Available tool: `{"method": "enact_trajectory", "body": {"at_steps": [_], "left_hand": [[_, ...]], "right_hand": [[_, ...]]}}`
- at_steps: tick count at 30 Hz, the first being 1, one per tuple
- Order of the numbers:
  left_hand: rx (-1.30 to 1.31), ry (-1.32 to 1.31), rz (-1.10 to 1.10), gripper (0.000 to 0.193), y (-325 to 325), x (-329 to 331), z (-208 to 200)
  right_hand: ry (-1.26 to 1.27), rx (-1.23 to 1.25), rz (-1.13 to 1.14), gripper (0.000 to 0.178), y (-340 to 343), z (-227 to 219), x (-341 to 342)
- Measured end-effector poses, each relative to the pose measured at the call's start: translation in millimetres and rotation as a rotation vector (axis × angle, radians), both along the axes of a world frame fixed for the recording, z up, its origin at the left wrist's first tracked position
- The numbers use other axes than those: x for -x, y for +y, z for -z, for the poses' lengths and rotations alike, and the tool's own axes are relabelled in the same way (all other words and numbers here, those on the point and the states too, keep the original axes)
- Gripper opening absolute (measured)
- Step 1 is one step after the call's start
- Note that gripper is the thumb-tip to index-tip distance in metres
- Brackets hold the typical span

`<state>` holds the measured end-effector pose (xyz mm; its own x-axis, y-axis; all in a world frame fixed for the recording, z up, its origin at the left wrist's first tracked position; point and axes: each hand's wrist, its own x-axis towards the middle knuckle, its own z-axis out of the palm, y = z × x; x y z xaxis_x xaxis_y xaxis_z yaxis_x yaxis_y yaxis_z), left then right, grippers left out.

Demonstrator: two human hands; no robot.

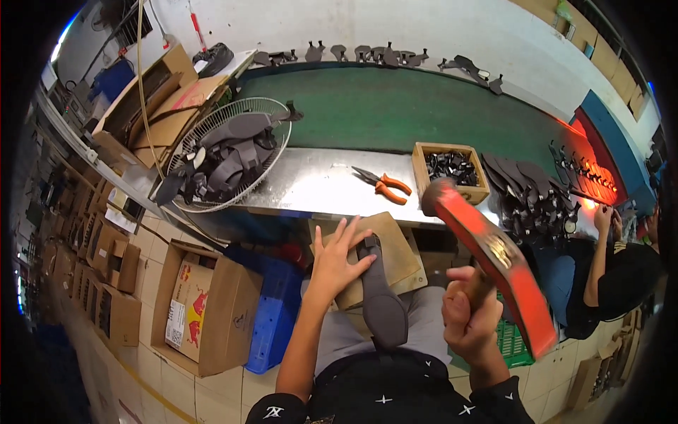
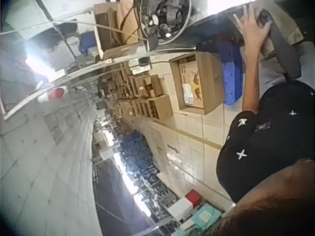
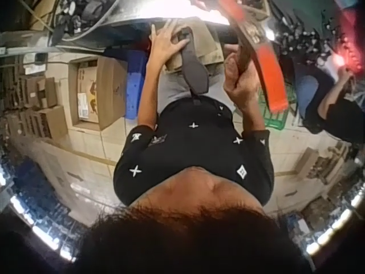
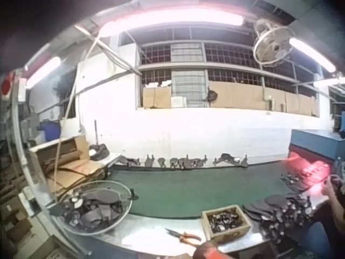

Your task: Manually assemble and secure shoe components using a hammer and pliers in a manufacturing environment.

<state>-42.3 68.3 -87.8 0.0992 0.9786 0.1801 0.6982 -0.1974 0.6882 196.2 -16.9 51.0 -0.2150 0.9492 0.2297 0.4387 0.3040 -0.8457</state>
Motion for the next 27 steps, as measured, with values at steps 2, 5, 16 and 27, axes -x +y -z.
{"method": "enact_trajectory", "body": {"at_steps": [2,5,16,27], "left_hand": [[-0.102,0.317,0.027,0.069,1.1,-5.7,-2.6],[-0.156,0.21,0.01,0.045,0.8,-16.2,3.3],[0.094,-0.411,0.337,0.024,-89.7,-17.8,-87.2],[0.437,-0.869,0.557,0.026,-108.9,-28.8,-102.6]], "right_hand": [[-0.213,-0.506,-0.177,0.036,30.8,35.2,13.7],[-0.165,-0.078,-0.023,0.023,35.1,59.4,10.6],[-0.477,-0.444,-0.117,0.036,77.4,69.0,-1.1],[-0.037,-0.058,-0.681,0.034,62.9,27.9,-5.1]]}}
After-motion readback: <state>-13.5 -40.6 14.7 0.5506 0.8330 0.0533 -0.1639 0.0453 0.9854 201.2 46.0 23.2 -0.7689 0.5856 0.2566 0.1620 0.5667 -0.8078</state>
